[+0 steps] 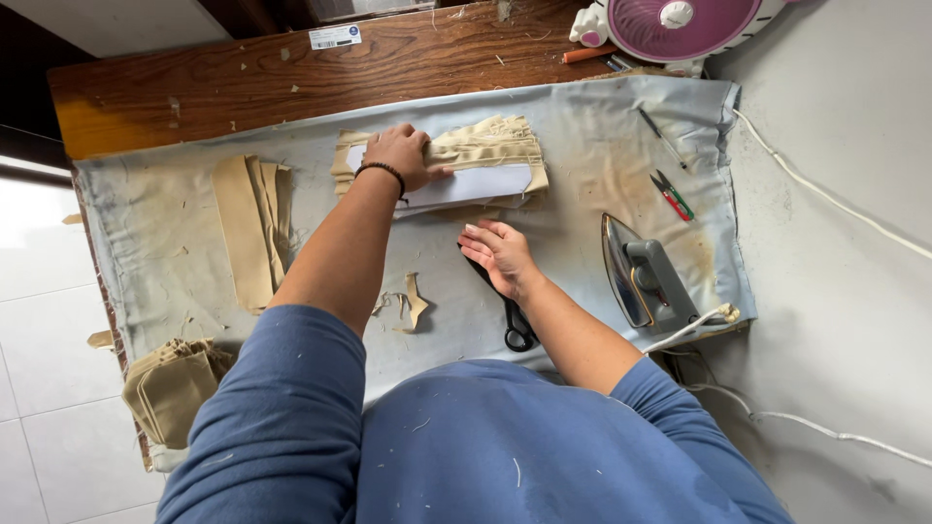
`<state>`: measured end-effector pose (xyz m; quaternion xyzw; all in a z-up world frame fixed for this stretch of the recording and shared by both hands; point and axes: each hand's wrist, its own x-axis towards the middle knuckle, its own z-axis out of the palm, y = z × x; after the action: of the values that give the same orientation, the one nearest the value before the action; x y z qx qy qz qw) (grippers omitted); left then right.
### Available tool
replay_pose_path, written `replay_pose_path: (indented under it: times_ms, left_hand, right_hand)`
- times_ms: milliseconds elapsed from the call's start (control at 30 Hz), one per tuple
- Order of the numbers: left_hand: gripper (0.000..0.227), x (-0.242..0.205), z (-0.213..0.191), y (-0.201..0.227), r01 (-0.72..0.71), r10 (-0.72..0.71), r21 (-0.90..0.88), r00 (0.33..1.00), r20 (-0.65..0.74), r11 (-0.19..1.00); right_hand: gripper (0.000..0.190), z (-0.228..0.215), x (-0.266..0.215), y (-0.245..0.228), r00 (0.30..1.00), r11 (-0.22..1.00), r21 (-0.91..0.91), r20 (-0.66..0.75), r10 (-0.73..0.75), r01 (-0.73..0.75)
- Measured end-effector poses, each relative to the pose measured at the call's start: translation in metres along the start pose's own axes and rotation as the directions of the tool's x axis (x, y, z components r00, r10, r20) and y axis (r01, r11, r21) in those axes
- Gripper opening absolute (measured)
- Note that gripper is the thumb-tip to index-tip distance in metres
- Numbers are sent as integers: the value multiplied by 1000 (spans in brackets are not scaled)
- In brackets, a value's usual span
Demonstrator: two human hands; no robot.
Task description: The person irons a piece of beige fabric on a work table, then uses scissors to trim the edges of the fabric around a white paper pattern. They repeat this process by picking up another piece of fabric, aligning it with the pattern, and cutting it to shape.
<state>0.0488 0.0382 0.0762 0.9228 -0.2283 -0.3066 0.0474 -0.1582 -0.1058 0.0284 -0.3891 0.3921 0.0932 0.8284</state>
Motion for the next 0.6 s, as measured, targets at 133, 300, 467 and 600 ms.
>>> replay_pose_path:
  times_ms: [133,300,467,600]
  left_hand:
    - [72,-23,-14,7,13,-12,-33,1000,8,999]
    - [79,-57,-15,1,153,-131,-254,986,102,955]
    - [100,-87,24,-26,260,-185,-669,965,184,696]
    - [109,-103,35,-22,284,-220,-811,955,196,511]
  right_hand:
    - [87,36,2,-14,1000,999,42,-2,10,-10]
    - [104,75,-2,-28,998,1000,-6,-55,2,-2]
    - [106,73,43,-13,1000,967,-254,-11,-25,21]
    - [96,92,24,-22,995,909,-406,13,-94,92]
